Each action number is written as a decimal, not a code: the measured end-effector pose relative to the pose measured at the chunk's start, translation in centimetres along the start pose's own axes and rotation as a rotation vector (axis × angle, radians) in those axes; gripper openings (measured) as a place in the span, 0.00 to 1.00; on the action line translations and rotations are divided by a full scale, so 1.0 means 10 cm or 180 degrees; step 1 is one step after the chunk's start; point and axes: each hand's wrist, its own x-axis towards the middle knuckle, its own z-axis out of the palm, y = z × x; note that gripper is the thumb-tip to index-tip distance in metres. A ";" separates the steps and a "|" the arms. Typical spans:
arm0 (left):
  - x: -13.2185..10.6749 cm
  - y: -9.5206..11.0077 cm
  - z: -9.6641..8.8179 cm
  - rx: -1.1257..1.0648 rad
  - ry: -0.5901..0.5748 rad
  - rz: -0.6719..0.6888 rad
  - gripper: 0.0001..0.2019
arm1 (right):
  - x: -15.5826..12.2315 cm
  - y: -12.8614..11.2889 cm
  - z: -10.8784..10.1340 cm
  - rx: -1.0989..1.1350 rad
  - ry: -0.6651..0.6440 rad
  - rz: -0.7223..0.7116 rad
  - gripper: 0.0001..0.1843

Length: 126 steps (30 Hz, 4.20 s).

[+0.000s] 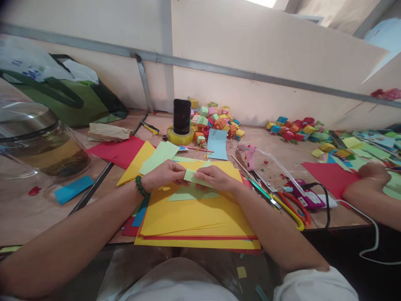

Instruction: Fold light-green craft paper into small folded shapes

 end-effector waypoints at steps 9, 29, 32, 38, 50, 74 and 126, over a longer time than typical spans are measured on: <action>-0.01 0.00 0.01 0.0020 0.0033 -0.0135 0.06 | -0.01 -0.03 0.01 -0.0054 0.0038 0.0024 0.30; -0.05 0.06 0.03 -0.0060 -0.0196 -0.0179 0.13 | -0.02 -0.02 0.03 -0.0187 0.0073 0.0205 0.24; -0.06 0.05 0.03 0.0074 -0.0148 -0.0164 0.17 | -0.03 -0.04 0.03 -0.0193 0.0055 0.0254 0.25; -0.04 0.03 0.04 -0.0183 -0.0262 -0.0319 0.15 | -0.03 -0.05 0.04 0.0019 -0.0026 0.0350 0.27; -0.04 0.02 0.04 -0.0115 -0.0065 -0.0266 0.11 | -0.02 -0.05 0.03 0.0130 0.0009 0.0342 0.25; -0.03 0.00 0.03 -0.0165 -0.0209 -0.0313 0.11 | -0.04 -0.07 0.05 -0.0165 -0.0021 0.0361 0.28; 0.03 0.03 -0.14 -0.0601 0.0111 -0.0117 0.22 | 0.06 -0.03 -0.10 0.1457 0.1716 -0.0006 0.13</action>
